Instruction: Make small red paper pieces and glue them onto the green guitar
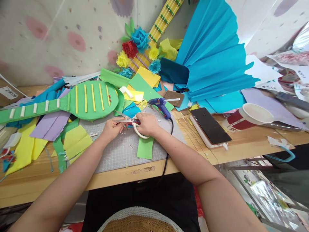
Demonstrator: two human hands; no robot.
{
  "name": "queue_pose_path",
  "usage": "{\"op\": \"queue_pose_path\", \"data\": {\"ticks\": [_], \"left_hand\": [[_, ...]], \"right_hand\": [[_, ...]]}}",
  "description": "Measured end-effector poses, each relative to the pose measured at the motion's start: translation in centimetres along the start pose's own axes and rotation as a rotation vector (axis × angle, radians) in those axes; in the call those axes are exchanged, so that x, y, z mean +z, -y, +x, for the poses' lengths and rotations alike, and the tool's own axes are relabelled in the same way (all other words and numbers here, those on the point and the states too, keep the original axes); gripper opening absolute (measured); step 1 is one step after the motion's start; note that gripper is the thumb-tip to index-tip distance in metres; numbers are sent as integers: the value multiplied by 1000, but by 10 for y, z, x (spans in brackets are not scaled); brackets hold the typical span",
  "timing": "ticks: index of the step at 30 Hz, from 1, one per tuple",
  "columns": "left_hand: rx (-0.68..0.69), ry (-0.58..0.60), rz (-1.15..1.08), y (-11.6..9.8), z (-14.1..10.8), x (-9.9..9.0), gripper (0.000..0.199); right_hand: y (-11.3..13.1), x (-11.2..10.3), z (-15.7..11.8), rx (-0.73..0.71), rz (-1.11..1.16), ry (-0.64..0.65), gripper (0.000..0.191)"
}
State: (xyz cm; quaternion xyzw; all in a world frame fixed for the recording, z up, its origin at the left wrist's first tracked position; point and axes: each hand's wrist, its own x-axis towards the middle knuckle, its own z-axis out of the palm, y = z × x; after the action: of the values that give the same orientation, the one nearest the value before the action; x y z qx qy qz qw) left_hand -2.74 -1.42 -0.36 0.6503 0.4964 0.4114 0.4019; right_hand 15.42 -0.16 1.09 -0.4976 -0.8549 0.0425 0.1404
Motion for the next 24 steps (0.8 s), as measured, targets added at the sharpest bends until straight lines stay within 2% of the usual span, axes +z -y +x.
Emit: {"op": "queue_pose_path", "data": {"ticks": [6,11,16,24], "left_hand": [[44,-35,115,-3,1,-1,23],[40,-144,131,-3,-2,0,15],[58,-69,113,1,-3,-3,23],[-4,45,-55,8,-1,-4,21]], "right_hand": [[6,0,-1,100,-25,30,27],[6,1,0,62,-13,-11,25],[-1,2,2,-69,21,-55,24],[-1,1,2,-87,39,-45,21]]}}
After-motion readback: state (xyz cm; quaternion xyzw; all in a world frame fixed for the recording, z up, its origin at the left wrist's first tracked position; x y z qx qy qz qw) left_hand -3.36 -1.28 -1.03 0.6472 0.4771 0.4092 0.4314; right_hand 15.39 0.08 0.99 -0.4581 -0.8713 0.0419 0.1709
